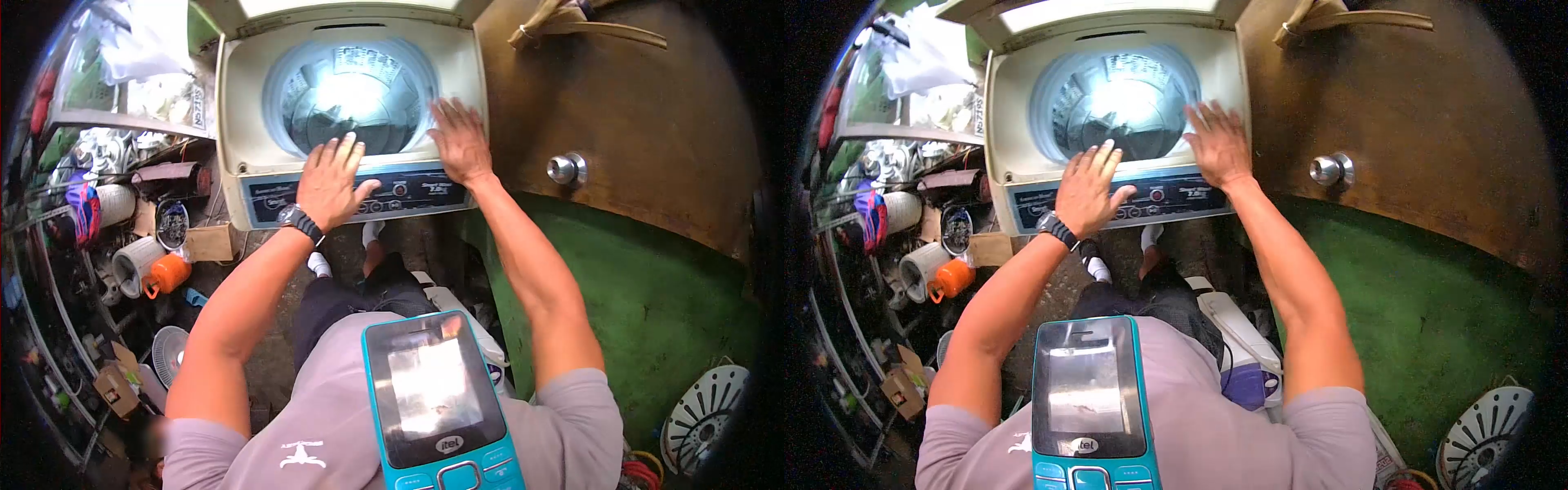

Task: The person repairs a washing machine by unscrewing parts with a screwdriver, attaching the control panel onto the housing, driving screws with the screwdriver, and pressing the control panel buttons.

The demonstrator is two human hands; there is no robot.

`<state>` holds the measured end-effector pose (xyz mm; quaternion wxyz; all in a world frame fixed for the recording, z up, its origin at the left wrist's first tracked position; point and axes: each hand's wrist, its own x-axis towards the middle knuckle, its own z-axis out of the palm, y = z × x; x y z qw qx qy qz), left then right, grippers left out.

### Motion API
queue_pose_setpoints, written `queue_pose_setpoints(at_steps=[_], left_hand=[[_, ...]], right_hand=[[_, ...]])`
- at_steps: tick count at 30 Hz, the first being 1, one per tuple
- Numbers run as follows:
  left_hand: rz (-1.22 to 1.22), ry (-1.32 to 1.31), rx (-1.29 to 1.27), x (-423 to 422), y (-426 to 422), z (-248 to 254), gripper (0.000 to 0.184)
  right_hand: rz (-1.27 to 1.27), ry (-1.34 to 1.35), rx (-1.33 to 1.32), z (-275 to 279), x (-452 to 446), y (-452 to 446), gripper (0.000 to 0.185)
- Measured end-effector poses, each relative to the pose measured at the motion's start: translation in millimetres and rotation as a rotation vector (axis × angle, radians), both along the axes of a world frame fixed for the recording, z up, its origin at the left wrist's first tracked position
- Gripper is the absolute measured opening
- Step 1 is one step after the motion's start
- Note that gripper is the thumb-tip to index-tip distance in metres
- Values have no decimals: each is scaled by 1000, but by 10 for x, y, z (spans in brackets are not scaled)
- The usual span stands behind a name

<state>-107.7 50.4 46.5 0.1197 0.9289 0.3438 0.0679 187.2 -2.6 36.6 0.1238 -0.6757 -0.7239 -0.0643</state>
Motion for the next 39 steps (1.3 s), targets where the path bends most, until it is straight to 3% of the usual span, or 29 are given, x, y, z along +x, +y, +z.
queue_pose_setpoints(at_steps=[1,3,6,12,14,16,17,21,24,26,27,30,34,36,39], left_hand=[[3,-5,-19,-3,-24,-1,72],[8,-37,-31,9,-20,27,70],[8,-51,-67,29,6,118,66],[27,-82,-97,68,8,151,65],[39,-58,-117,74,20,162,66],[42,-36,-115,96,28,161,65],[41,-24,-124,98,16,175,65],[31,-26,-97,140,-112,187,70],[-29,-19,-74,169,-347,146,86],[32,-17,-138,234,-452,222,97],[28,-11,-96,267,-461,231,106],[59,-15,-169,288,-451,271,107],[74,42,-163,344,-396,343,106],[102,16,-160,415,-362,356,102],[122,21,-182,479,-291,331,98]], right_hand=[[-13,-4,-10,57,32,-14,48],[-55,397,-81,245,188,182,42],[-153,586,255,909,331,507,33],[-121,549,176,770,322,252,26],[-150,456,231,516,292,80,23],[-229,131,415,98,239,-69,24],[-141,339,205,-103,336,-77,26],[-326,540,301,295,291,-179,26],[-413,664,365,634,282,-289,27],[-227,447,483,592,128,-166,29],[-175,445,392,246,77,-144,30],[-4,276,197,185,159,-45,33],[-386,551,213,269,349,-467,32],[-471,792,-114,387,340,-842,38],[-422,1033,-270,378,85,-1139,60]])
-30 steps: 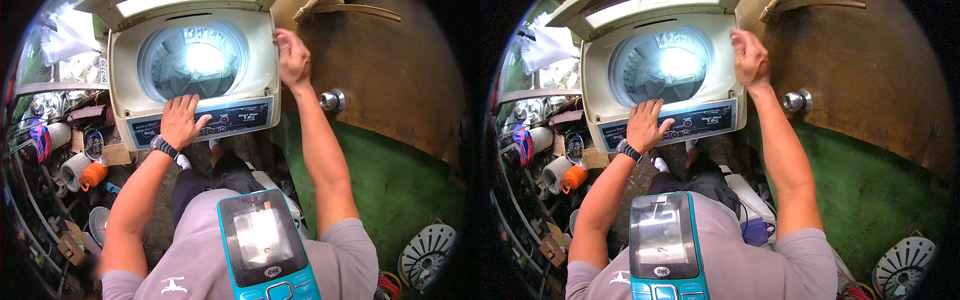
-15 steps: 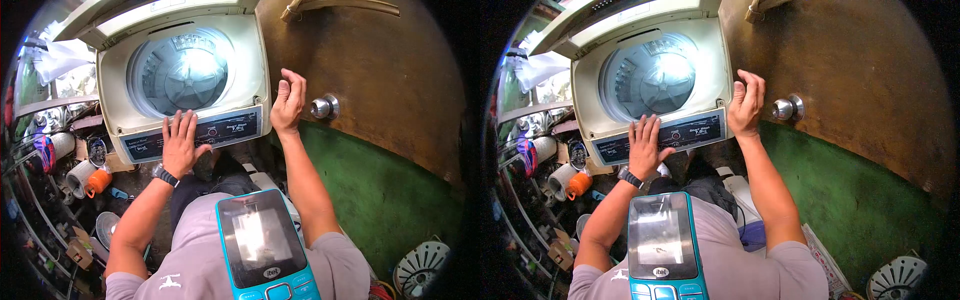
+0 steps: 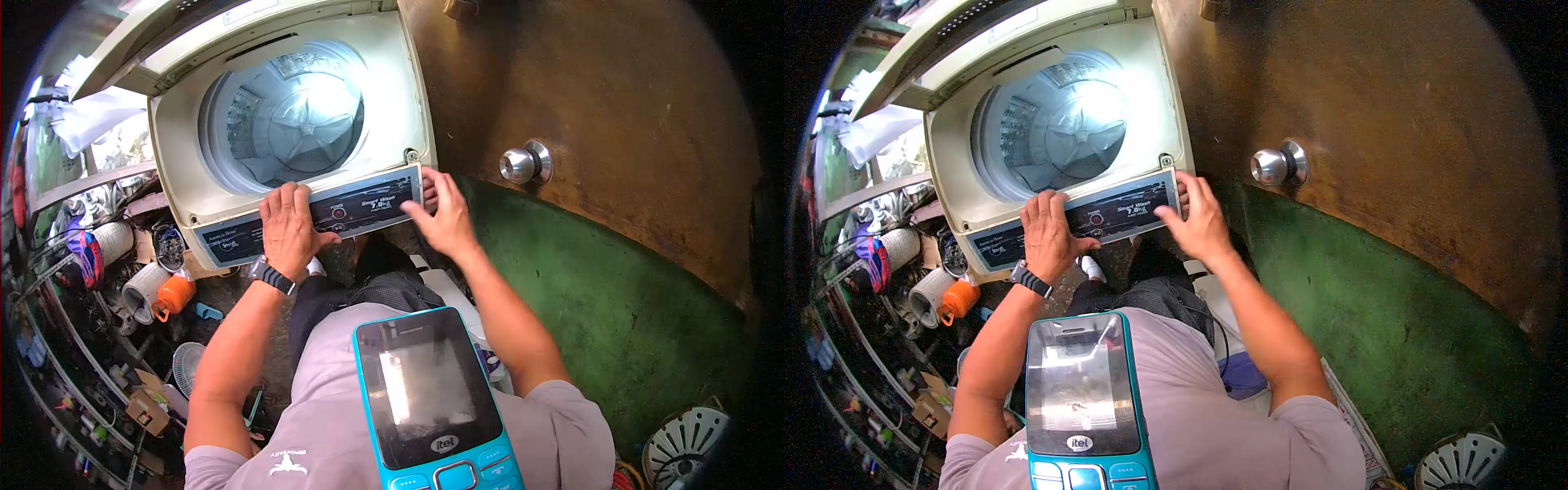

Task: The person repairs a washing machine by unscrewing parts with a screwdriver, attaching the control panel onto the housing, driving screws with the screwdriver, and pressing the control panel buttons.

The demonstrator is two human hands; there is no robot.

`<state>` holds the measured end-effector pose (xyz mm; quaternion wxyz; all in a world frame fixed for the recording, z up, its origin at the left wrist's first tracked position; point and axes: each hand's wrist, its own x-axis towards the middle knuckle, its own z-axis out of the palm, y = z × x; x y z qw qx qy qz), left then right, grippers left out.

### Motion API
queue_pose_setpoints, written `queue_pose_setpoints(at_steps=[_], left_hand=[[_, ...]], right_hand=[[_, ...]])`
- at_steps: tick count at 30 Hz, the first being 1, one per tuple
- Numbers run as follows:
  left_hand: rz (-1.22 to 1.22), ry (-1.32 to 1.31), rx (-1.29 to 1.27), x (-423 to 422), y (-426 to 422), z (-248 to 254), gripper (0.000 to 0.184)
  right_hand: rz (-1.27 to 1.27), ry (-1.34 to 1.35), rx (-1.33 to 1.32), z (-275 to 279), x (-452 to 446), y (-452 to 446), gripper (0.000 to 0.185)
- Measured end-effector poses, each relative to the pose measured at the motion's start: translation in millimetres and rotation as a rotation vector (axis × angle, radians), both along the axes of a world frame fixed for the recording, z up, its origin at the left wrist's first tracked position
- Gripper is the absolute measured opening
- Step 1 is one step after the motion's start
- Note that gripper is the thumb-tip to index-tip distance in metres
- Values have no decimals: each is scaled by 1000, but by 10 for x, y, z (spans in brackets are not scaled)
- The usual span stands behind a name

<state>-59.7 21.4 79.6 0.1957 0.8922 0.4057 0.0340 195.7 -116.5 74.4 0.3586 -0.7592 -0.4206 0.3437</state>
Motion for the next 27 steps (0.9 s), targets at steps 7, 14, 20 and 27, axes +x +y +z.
queue_pose_setpoints(at_steps=[7,14,20,27], left_hand=[[-10,55,-19,93,62,49,99],[-4,54,1,-25,-132,29,106],[-224,-172,-117,616,-136,94,103],[-239,-155,-93,932,-178,-123,99]], right_hand=[[-163,33,-66,-174,-35,96,45],[-103,-120,-136,-13,12,263,45],[-273,-308,97,-211,197,318,33],[-311,-420,78,-580,-97,478,48]])
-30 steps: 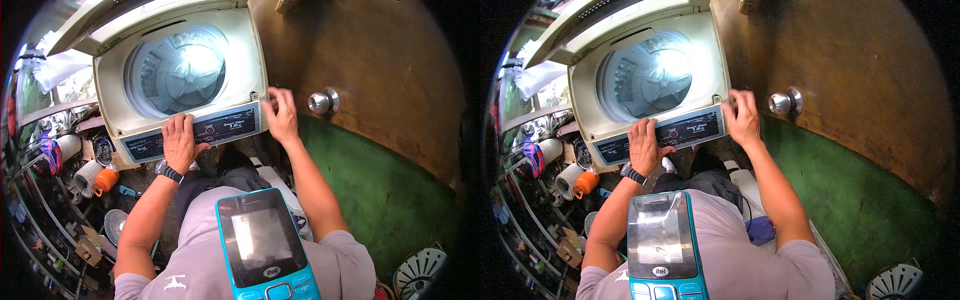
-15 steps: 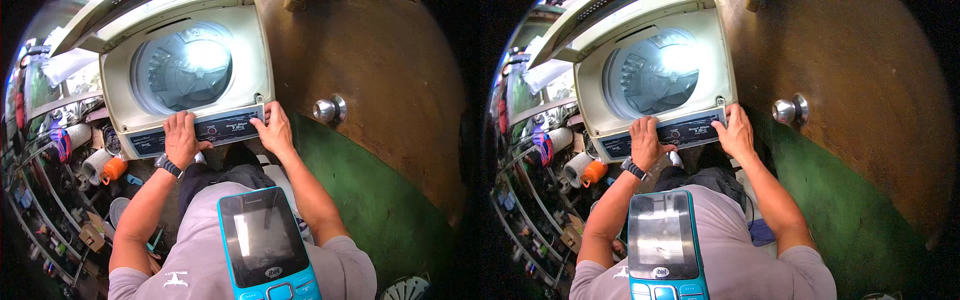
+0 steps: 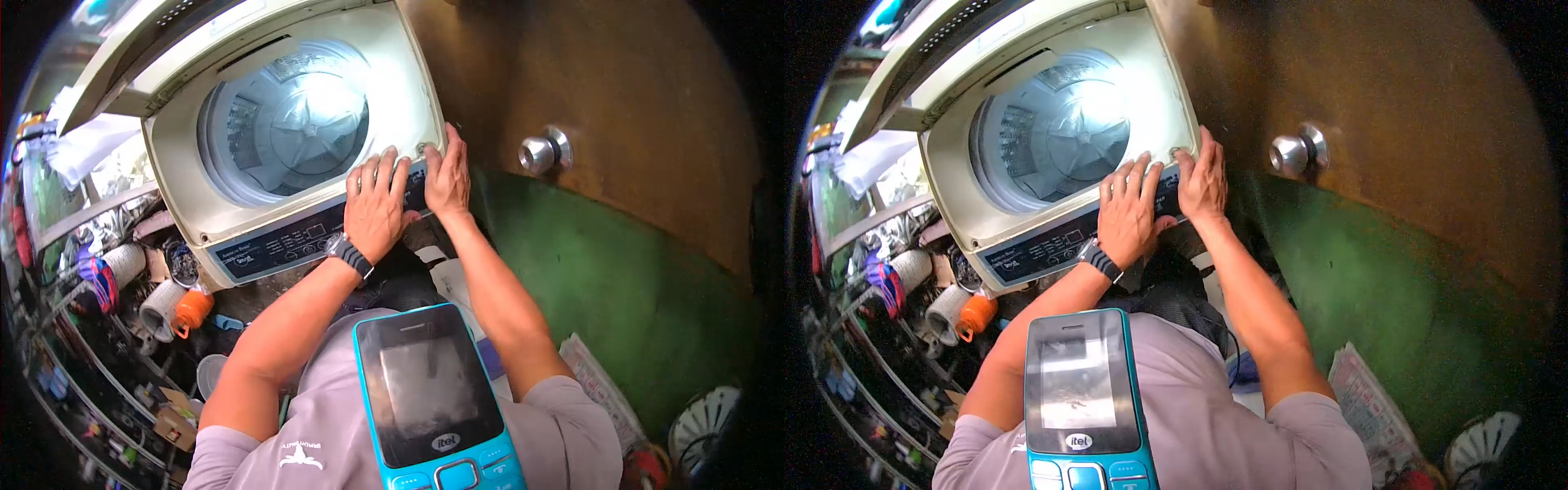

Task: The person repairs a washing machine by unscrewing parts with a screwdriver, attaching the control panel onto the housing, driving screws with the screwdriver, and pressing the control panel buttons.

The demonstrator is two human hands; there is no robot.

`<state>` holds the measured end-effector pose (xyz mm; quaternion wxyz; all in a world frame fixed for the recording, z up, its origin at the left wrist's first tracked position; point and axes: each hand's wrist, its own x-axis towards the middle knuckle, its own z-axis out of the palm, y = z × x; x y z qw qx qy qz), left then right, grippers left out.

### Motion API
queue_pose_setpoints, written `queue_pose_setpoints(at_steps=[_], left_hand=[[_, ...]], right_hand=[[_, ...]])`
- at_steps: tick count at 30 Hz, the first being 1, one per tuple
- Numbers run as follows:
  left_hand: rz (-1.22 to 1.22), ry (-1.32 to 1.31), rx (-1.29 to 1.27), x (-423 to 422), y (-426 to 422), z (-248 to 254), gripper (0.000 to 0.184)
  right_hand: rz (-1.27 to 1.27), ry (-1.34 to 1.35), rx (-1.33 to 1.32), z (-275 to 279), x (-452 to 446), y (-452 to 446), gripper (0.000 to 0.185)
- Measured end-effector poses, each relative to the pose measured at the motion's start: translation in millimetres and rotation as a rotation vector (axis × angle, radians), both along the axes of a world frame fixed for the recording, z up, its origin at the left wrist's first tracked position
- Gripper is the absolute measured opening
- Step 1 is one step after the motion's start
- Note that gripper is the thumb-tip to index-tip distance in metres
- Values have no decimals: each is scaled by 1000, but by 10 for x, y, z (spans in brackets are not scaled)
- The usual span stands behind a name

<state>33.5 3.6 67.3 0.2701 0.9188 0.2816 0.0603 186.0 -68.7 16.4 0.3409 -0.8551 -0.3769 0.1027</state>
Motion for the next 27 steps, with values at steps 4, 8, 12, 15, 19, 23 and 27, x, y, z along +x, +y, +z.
queue_pose_setpoints(at_steps=[4,8,12,15,19,23,27], left_hand=[[-72,-106,-19,-103,106,-41,98],[-24,-66,-108,-193,180,-107,99],[38,-95,-8,-264,195,-77,100],[91,-2,57,-754,287,0,95],[200,114,205,-1720,415,34,87],[230,86,185,-2346,349,105,75],[35,-85,28,-2306,125,175,64]], right_hand=[[-75,-12,187,294,136,32,45],[178,-416,112,370,110,405,34],[142,-520,295,322,60,596,32],[115,-585,478,602,-137,765,35],[263,-606,300,164,-273,790,29],[210,-561,261,240,-496,547,29],[19,-235,238,274,-1383,-321,26]])
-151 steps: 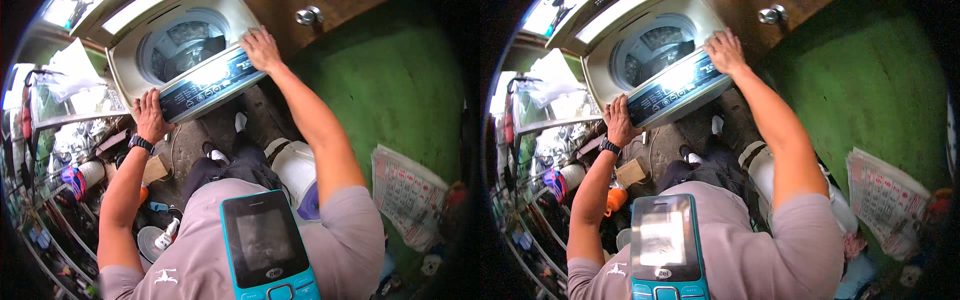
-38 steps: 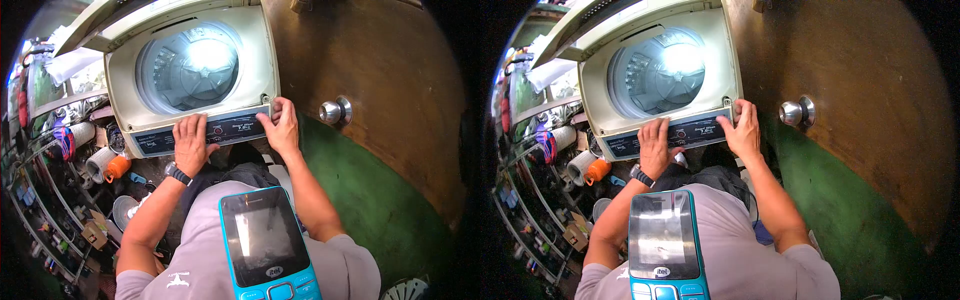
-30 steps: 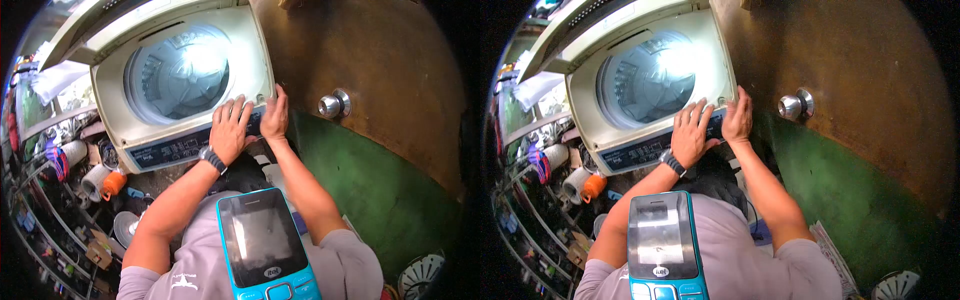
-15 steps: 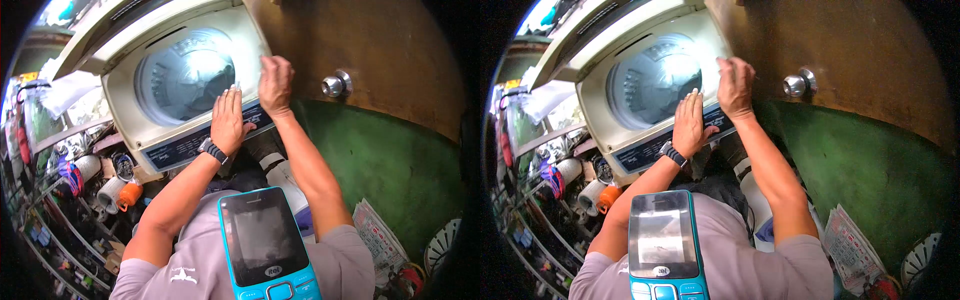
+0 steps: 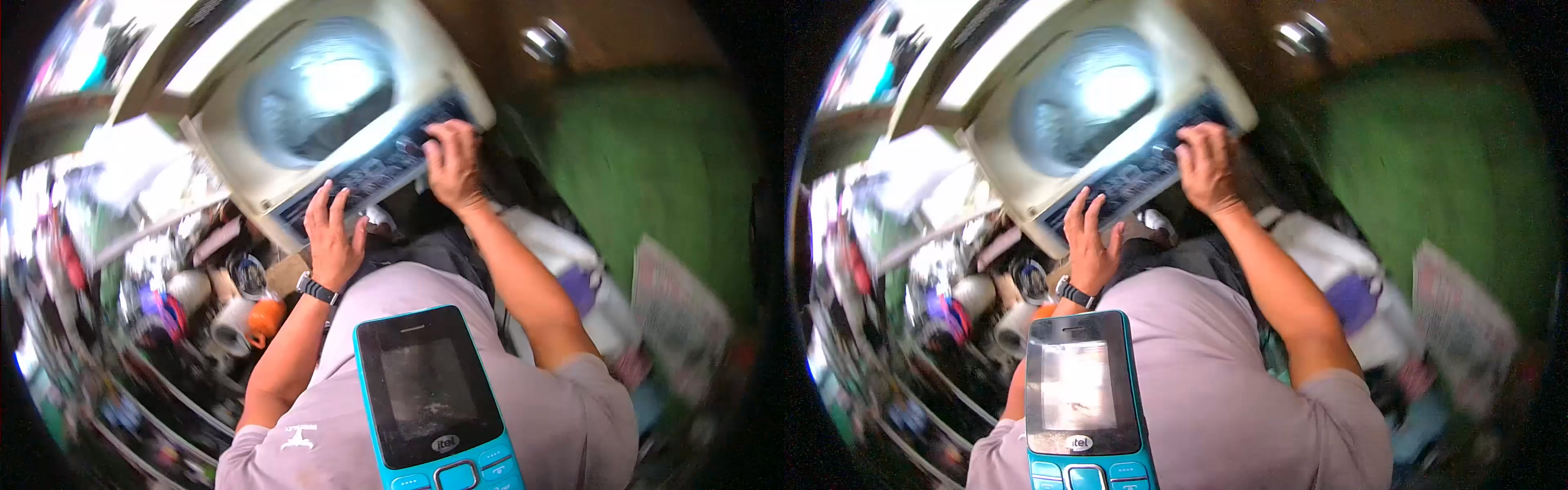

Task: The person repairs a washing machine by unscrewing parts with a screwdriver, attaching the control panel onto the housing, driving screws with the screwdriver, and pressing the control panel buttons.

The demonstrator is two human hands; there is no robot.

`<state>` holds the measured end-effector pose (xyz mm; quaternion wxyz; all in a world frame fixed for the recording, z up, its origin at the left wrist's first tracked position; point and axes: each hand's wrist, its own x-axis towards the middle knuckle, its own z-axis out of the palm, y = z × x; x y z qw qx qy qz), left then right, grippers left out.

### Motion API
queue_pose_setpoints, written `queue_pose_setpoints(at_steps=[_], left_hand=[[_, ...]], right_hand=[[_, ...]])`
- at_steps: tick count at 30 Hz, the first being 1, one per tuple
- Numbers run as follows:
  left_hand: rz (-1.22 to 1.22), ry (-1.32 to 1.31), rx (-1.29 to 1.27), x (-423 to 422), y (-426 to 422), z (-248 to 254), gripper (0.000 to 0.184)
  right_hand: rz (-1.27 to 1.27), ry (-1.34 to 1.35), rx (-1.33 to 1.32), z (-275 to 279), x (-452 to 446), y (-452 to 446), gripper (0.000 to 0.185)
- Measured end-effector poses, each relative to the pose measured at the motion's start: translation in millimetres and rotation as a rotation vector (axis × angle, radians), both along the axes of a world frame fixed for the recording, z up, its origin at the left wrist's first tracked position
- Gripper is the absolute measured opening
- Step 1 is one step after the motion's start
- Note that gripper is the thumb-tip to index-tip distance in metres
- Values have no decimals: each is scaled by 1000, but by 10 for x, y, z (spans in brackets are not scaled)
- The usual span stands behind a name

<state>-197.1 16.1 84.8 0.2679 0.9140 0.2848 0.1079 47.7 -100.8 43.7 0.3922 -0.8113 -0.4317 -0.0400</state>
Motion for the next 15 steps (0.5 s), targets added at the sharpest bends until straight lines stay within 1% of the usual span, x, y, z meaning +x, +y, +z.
queue_pose_setpoints(at_steps=[1,3,5,6,7,9,10,11,12,13,14,15], left_hand=[[-74,-38,-93,53,-54,2,56],[-300,-37,-142,136,-95,-22,45],[-517,78,-430,151,29,-271,35],[-462,186,-582,120,74,-388,31],[-393,308,-719,73,71,-447,28],[-657,-13,-264,121,-61,-362,32],[-652,-32,-405,103,-93,-367,39],[-680,-31,-405,55,-159,-333,39],[-635,61,-489,72,-295,-194,43],[-582,150,-565,83,-374,-95,48],[-591,200,-592,90,-409,-51,41],[-592,194,-582,128,-477,-43,41]], right_hand=[[-58,79,-17,-101,-249,-324,25],[-225,251,-68,-368,-724,-1052,21],[-431,457,-161,-497,-1072,-1791,18],[-573,621,-109,-408,-1202,-2089,17],[-640,610,-113,-383,-1321,-2406,17],[-739,458,-225,-454,-1507,-3024,16],[-834,524,-255,-446,-1598,-3263,15],[-918,556,-202,-441,-1686,-3495,14],[-982,564,-240,-475,-1768,-3792,13],[-1059,562,-256,-695,-1872,-4157,15],[-1140,486,-271,-805,-1969,-4462,19],[-1290,494,-428,-936,-2051,-4766,25]])
